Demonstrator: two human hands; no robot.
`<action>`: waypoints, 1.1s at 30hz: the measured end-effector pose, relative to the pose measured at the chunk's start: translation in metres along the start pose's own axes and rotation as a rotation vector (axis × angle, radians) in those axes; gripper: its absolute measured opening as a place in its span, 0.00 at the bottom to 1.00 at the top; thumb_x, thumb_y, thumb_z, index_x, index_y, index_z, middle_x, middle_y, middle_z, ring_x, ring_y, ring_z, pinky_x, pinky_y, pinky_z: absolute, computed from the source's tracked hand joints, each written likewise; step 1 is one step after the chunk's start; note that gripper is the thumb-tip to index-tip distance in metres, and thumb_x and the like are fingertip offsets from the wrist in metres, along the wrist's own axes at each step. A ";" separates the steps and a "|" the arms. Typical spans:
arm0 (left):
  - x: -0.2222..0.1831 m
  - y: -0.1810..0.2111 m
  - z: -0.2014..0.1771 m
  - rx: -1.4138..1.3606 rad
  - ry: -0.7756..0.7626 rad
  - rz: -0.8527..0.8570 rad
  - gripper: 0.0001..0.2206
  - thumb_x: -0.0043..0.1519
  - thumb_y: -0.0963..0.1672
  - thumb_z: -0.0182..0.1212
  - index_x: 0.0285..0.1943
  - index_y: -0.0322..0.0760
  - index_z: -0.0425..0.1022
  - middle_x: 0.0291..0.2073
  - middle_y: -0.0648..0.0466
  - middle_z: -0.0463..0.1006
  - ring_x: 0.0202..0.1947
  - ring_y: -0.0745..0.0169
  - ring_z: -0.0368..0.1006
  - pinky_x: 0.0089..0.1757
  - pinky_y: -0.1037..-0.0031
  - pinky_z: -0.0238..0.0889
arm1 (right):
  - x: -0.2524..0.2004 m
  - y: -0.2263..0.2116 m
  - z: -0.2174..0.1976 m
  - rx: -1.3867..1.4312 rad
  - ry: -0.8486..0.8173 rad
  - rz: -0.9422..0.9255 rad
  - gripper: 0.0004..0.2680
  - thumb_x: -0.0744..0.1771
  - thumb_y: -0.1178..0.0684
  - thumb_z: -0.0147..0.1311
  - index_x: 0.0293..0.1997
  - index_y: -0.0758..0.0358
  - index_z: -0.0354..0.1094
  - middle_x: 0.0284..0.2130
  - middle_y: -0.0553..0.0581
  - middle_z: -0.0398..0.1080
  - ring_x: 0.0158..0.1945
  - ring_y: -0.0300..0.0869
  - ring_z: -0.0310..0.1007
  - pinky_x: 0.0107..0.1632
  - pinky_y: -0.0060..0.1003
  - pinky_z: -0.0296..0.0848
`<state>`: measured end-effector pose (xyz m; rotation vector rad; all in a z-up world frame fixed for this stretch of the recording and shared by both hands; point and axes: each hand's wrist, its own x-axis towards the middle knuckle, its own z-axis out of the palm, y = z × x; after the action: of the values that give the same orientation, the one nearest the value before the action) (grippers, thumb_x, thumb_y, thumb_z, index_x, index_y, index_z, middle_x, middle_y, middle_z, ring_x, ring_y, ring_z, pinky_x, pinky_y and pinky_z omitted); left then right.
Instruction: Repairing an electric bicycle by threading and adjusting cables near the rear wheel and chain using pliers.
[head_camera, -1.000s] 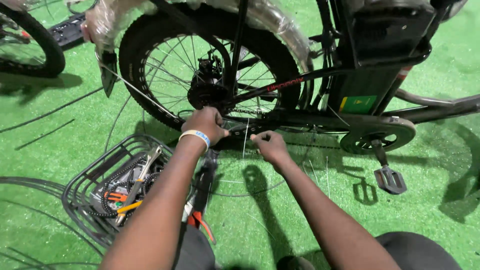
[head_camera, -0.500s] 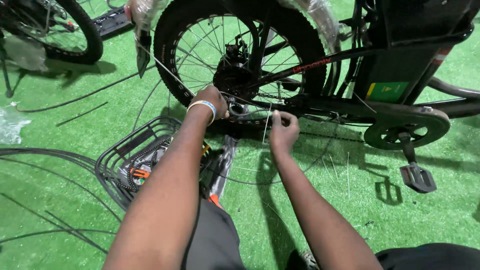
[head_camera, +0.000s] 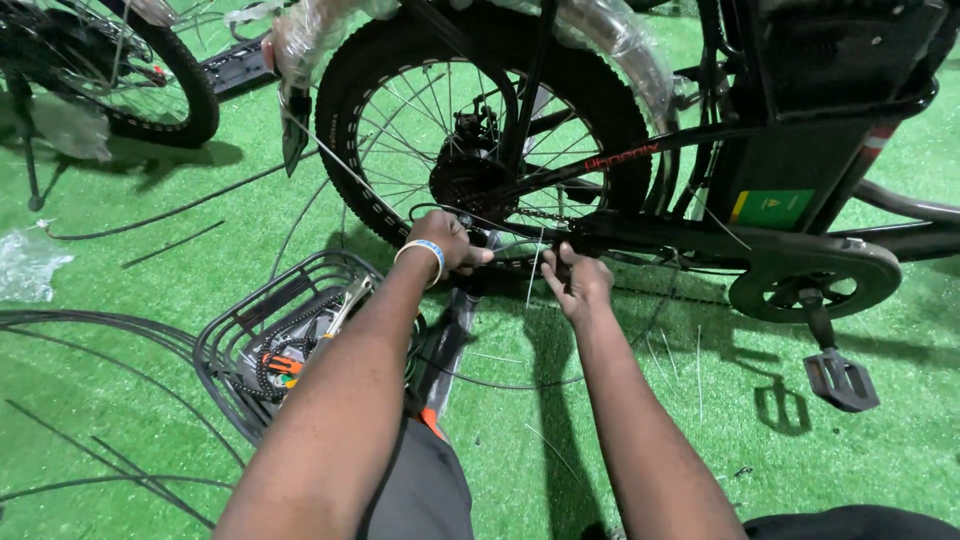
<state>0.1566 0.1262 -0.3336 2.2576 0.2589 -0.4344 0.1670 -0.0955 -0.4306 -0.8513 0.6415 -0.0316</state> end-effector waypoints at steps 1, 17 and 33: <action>-0.005 0.004 -0.003 0.019 0.005 -0.003 0.09 0.49 0.44 0.73 0.28 0.38 0.76 0.21 0.51 0.80 0.24 0.61 0.80 0.30 0.75 0.72 | 0.003 0.000 -0.002 -0.015 -0.023 -0.007 0.13 0.63 0.64 0.54 0.51 0.74 0.59 0.40 0.62 0.69 0.38 0.50 0.79 0.46 0.49 0.78; -0.038 0.056 -0.008 0.449 0.153 0.160 0.15 0.47 0.49 0.72 0.38 0.41 0.81 0.39 0.47 0.81 0.47 0.40 0.75 0.48 0.53 0.68 | -0.025 0.012 0.015 -0.191 -0.050 -0.041 0.10 0.69 0.51 0.43 0.51 0.65 0.60 0.42 0.61 0.72 0.42 0.50 0.77 0.48 0.52 0.76; 0.011 0.041 0.064 0.772 0.485 0.707 0.08 0.47 0.44 0.59 0.34 0.44 0.79 0.26 0.56 0.77 0.31 0.50 0.78 0.32 0.59 0.73 | -0.012 0.040 0.023 -0.618 0.145 -0.334 0.05 0.64 0.54 0.55 0.34 0.62 0.74 0.19 0.58 0.73 0.17 0.42 0.73 0.18 0.34 0.75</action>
<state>0.1657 0.0512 -0.3495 2.9607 -0.5604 0.4819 0.1610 -0.0499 -0.4420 -1.5600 0.6462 -0.2064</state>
